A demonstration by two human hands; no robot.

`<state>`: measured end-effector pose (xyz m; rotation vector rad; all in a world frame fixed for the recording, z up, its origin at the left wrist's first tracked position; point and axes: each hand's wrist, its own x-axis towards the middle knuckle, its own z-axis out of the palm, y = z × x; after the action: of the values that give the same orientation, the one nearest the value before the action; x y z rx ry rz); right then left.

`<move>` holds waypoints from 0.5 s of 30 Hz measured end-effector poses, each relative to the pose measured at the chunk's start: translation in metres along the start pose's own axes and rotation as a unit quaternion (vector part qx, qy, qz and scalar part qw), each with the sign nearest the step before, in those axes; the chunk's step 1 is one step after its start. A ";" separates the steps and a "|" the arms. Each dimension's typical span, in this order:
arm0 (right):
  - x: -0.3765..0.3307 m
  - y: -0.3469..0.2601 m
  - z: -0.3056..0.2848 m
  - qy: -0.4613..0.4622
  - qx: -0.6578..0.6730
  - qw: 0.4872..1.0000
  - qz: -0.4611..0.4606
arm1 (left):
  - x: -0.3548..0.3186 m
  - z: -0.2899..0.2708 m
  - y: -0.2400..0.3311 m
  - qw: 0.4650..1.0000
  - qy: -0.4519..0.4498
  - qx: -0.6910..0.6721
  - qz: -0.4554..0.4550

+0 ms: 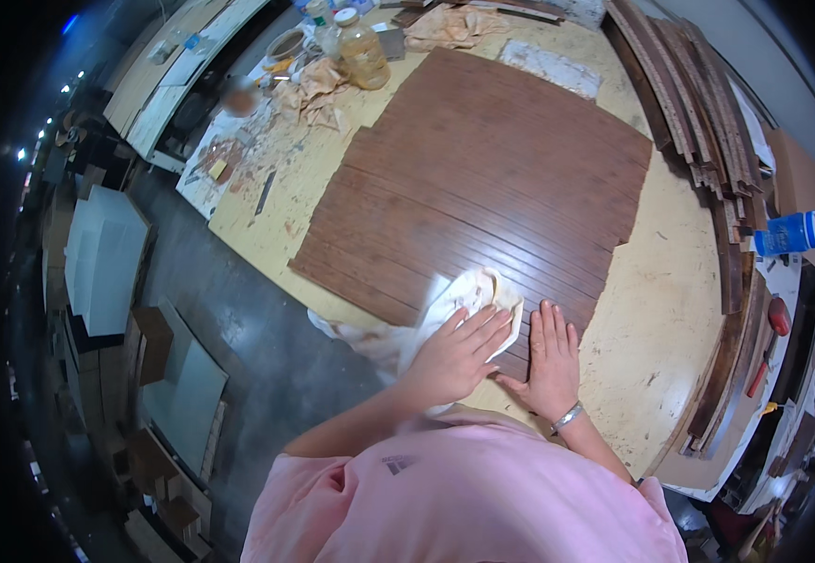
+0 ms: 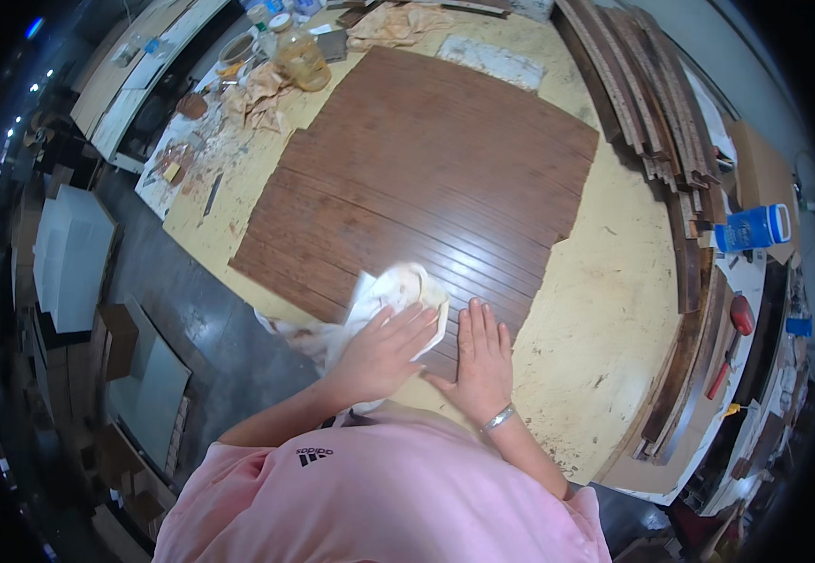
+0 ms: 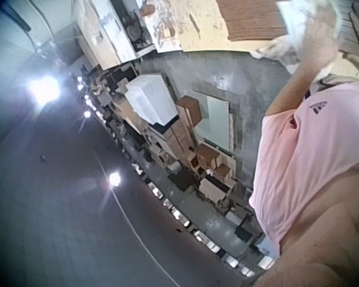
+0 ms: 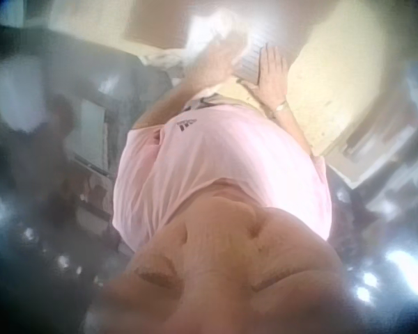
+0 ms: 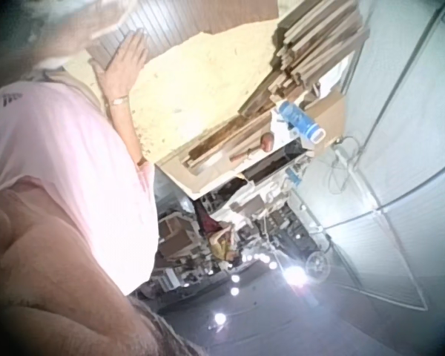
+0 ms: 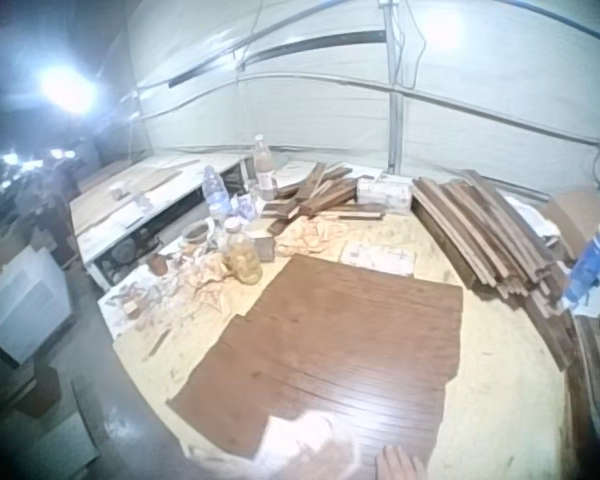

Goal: The person wipes a slatted wood panel using a white cloth, occasionally pouring liquid from a clear bottle onto the cloth.

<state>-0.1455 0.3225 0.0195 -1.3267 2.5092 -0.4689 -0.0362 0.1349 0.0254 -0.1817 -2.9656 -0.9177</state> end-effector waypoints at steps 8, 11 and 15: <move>0.001 -0.002 0.005 0.022 -0.039 0.999 -0.014 | -0.107 -0.085 -0.177 0.877 0.280 0.114 -0.372; 0.001 0.004 0.008 0.022 -0.035 0.999 -0.015 | -0.106 -0.062 -0.149 0.898 0.339 0.094 -0.264; -0.001 -0.004 -0.003 0.004 -0.082 0.996 0.019 | -0.118 -0.097 -0.195 0.768 0.410 -0.288 -0.398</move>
<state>-0.1433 0.3214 0.0240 -1.3340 2.6223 -0.2649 0.0568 -0.0912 -0.0113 1.2163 -1.7915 -1.4328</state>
